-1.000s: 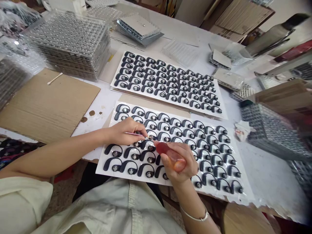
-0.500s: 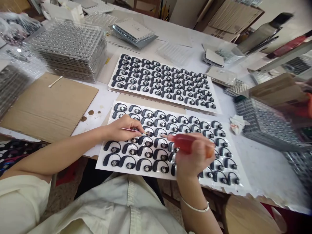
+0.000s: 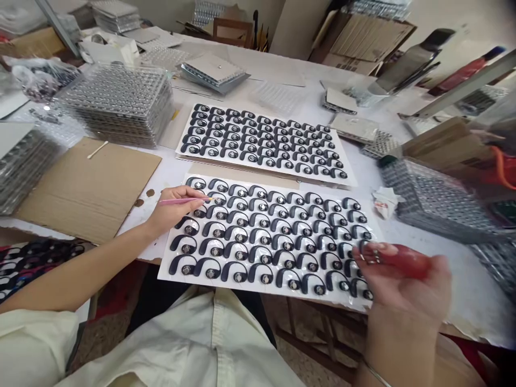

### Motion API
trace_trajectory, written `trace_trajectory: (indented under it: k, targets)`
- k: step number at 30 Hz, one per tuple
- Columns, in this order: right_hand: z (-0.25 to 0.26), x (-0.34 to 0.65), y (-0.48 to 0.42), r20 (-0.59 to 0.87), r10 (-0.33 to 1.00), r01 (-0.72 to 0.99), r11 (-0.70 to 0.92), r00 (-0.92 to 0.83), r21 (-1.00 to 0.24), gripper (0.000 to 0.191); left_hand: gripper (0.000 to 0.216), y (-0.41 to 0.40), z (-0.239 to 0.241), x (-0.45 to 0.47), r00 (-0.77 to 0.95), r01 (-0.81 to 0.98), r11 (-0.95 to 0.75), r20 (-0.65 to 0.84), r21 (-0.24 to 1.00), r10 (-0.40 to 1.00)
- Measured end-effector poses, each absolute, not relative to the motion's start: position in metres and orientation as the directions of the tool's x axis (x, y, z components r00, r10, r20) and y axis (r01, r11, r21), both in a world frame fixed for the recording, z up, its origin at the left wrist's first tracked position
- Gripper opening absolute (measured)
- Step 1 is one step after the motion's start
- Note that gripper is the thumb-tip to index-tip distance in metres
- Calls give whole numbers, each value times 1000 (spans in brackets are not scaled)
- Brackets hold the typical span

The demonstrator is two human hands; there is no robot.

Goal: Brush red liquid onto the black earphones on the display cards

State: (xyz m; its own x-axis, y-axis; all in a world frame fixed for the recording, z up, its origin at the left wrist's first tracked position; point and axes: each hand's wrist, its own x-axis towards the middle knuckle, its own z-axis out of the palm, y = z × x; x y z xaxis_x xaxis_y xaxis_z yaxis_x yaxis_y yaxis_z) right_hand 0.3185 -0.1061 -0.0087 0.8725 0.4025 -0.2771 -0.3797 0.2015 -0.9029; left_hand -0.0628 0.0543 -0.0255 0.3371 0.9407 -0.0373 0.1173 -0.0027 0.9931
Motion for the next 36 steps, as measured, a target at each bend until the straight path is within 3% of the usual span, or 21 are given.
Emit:
trace_trajectory:
  k: [9, 15, 17, 19, 22, 25, 28, 29, 32, 36]
  targets:
    - [-24, 326, -95, -286, 412, -394, 206, 865, -896, 42, 29, 62, -27, -59, 312, 230, -19, -55, 973, 948]
    - [-40, 358, -92, -198, 525, -317, 148, 828, -937, 41, 29, 70, -24, -57, 289, 191, -1, -56, 982, 956]
    - [-38, 362, -95, -152, 554, -284, 160, 818, -945, 39, 23, 61, -19, -58, 280, 238, -92, 23, 967, 960]
    - [-31, 355, -99, -33, 534, -212, 279, 845, -937, 37, 15, 44, -12, -56, 304, 299, -280, 187, 912, 934]
    - [-17, 325, -98, 130, 472, -101, 432, 872, -896, 39, 10, 7, -8, -47, 456, 232, -650, 510, 723, 730]
    - [-12, 282, -85, 203, 491, -33, 429, 847, -903, 51, 20, -28, -15, -34, 586, 233, -824, 601, 517, 543]
    - [-17, 237, -70, 297, 593, 21, 426, 748, -905, 52, 24, -46, -30, -26, 605, 296, -882, 642, 367, 471]
    - [-20, 223, -66, 356, 573, 71, 458, 738, -886, 48, 25, -48, -35, -24, 621, 308, -888, 634, 343, 460]
    - [-26, 191, -62, 501, 534, 215, 508, 681, -834, 30, 26, -49, -43, -22, 646, 343, -893, 616, 293, 450]
    - [-32, 172, -65, 633, 568, 388, 502, 527, -773, 25, 23, -46, -44, -21, 638, 388, -887, 621, 250, 454]
